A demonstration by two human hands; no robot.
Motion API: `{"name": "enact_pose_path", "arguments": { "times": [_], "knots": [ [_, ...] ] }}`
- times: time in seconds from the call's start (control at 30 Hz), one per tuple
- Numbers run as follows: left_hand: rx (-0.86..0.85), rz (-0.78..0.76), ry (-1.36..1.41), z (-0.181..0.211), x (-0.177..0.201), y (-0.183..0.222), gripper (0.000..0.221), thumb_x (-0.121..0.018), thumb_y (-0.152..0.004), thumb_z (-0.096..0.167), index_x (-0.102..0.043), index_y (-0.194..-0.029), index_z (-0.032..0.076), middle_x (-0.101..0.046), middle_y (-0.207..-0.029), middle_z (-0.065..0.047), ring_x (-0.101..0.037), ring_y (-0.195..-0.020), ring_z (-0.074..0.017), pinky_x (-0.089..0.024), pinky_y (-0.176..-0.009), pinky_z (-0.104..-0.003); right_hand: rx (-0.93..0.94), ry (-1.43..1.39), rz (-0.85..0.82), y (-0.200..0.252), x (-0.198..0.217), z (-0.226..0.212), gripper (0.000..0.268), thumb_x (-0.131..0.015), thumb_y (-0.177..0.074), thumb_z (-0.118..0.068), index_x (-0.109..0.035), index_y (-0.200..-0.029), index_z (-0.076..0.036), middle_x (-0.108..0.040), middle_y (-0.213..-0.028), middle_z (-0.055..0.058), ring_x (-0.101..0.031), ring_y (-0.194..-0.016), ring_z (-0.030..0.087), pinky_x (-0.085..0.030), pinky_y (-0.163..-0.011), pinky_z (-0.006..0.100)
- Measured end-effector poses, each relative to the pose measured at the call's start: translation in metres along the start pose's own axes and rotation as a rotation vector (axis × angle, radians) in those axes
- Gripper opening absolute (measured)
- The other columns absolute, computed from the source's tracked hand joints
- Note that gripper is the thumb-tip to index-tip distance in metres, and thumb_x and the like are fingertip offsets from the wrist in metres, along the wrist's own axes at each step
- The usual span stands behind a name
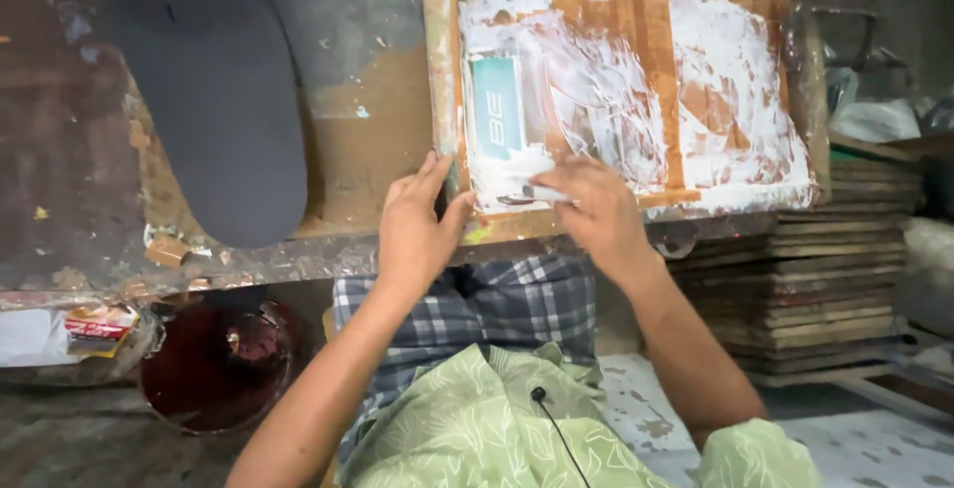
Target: The person places a black shoe insole onto a workbench, applies white paste to a screen printing frame, and presses the frame onto the insole. After lifting the frame, the person sets the printed insole aside and repeats the process with additional insoles.
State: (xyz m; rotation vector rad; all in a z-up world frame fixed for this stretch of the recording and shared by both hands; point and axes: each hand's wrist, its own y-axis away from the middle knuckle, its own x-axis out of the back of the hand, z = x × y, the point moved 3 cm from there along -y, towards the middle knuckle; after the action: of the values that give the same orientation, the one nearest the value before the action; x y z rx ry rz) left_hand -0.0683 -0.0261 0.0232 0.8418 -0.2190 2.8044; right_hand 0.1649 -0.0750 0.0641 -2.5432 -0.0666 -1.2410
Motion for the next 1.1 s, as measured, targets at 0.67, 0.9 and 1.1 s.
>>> {"name": "enact_pose_path", "arguments": {
  "times": [0.67, 0.9, 1.1],
  "knots": [
    [-0.059, 0.043, 0.010, -0.004, -0.005, 0.008, 0.049, -0.075, -0.090, 0.015, -0.064, -0.137, 0.005, -0.060, -0.144, -0.020, -0.063, -0.120, -0.0378, -0.050, -0.102, -0.042, -0.056, -0.053, 0.050, -0.001, -0.026, -0.039, 0.047, -0.057, -0.074, 0.006, -0.072, -0.117, -0.004, -0.072, -0.125, 0.011, -0.069, -0.121, 0.032, -0.049, -0.109, 0.044],
    [0.054, -0.179, 0.363, 0.089, 0.062, -0.008, 0.048, -0.067, -0.095, 0.018, -0.060, -0.141, 0.008, -0.051, -0.158, -0.016, -0.071, -0.112, -0.0311, -0.058, -0.091, -0.035, 0.081, 0.034, 0.350, 0.012, 0.032, -0.026, 0.037, -0.055, -0.083, 0.010, -0.069, -0.115, -0.001, -0.072, -0.119, 0.016, -0.069, -0.118, 0.034, -0.052, -0.110, 0.050],
    [-0.216, 0.084, 0.263, 0.047, 0.030, -0.084, 0.040, -0.066, -0.106, 0.023, -0.061, -0.138, 0.000, -0.069, -0.132, -0.023, -0.070, -0.121, -0.0375, -0.056, -0.100, -0.042, 0.478, 0.294, 0.718, 0.023, 0.122, -0.021, 0.024, -0.055, -0.101, 0.005, -0.056, -0.124, 0.000, -0.066, -0.120, 0.026, -0.070, -0.111, 0.036, -0.061, -0.095, 0.048]
  ]
}}
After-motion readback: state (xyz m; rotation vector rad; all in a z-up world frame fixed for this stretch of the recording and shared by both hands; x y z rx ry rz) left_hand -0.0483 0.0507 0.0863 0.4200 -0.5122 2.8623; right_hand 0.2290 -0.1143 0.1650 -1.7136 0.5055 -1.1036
